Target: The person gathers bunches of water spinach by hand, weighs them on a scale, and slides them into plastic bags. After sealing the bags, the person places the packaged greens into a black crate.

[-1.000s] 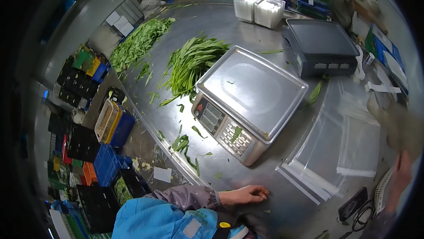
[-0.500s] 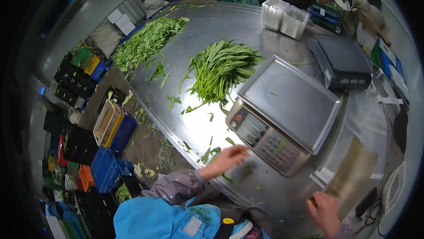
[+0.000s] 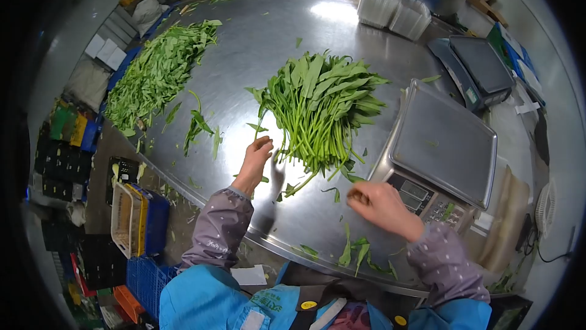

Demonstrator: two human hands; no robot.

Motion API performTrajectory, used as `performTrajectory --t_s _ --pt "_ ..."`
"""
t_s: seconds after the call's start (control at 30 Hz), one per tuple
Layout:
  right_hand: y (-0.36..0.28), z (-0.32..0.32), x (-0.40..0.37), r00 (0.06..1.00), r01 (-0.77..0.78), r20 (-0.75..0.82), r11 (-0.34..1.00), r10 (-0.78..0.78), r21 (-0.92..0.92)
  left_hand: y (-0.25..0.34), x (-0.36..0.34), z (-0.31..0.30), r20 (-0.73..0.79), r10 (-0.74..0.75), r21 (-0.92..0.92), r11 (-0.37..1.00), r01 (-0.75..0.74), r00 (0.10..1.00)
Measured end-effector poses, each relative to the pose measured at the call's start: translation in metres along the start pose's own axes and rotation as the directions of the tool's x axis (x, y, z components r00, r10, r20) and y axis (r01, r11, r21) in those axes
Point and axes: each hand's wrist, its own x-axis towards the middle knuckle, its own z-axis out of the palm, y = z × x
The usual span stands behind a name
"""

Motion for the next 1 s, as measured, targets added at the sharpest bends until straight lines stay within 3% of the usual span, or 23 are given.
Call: performTrajectory --t_s 0.07,0.2,0.4,0.5,0.7,0.77,0.8,0.87,0.9,0.93,1.0 --pt "-0.002 0.006 0.036 0.997 -0.080 0.002 0.996 0.080 0.045 -0.006 0.014 0.004 0.063 -0.123 -0.069 0.989 0.127 0.990" --pt "0.019 0.019 0.088 0.985 -0.146 -0.089 0.989 0.149 0.040 0.007 0.024 0.013 0.207 -0.265 0.006 0.963 0.270 0.942" --pt "0.051 0.037 0.132 0.956 -0.273 -0.095 0.961 0.276 0.043 0.006 0.051 0.032 0.467 -0.328 0.018 0.932 0.362 0.821" --pt "0.047 0.044 0.138 0.950 -0.294 -0.088 0.952 0.301 0.080 0.020 0.042 0.055 0.581 -0.211 -0.122 0.932 0.340 0.786" --pt "0.051 0.054 0.138 0.971 -0.190 -0.151 0.981 0.183 -0.033 0.026 0.032 0.083 0.507 -0.082 -0.192 0.960 0.205 0.858" --pt "0.047 0.055 0.141 0.983 -0.007 -0.186 0.997 -0.007 -0.075 0.023 0.030 0.085 0.431 -0.089 -0.212 0.957 0.197 0.898" --pt "0.044 0.053 0.143 0.982 -0.010 -0.187 0.997 -0.004 -0.074 0.020 0.032 0.081 0.433 -0.091 -0.210 0.957 0.199 0.897" --pt "0.026 0.038 0.143 0.999 0.033 -0.032 0.999 -0.034 -0.040 0.011 0.036 0.067 0.459 -0.208 -0.380 0.833 0.402 0.864" --pt "0.011 0.030 0.141 0.999 0.021 -0.027 1.000 -0.022 -0.012 0.009 0.030 0.059 0.454 -0.197 -0.475 0.772 0.423 0.869" --pt "0.016 0.033 0.139 0.999 0.016 -0.028 1.000 -0.016 -0.008 -0.001 0.027 0.051 0.456 -0.202 -0.470 0.772 0.428 0.867" --pt "0.037 0.043 0.134 0.981 -0.077 -0.189 0.985 0.048 -0.154 -0.030 0.025 0.036 0.393 -0.286 -0.680 0.550 0.486 0.874"
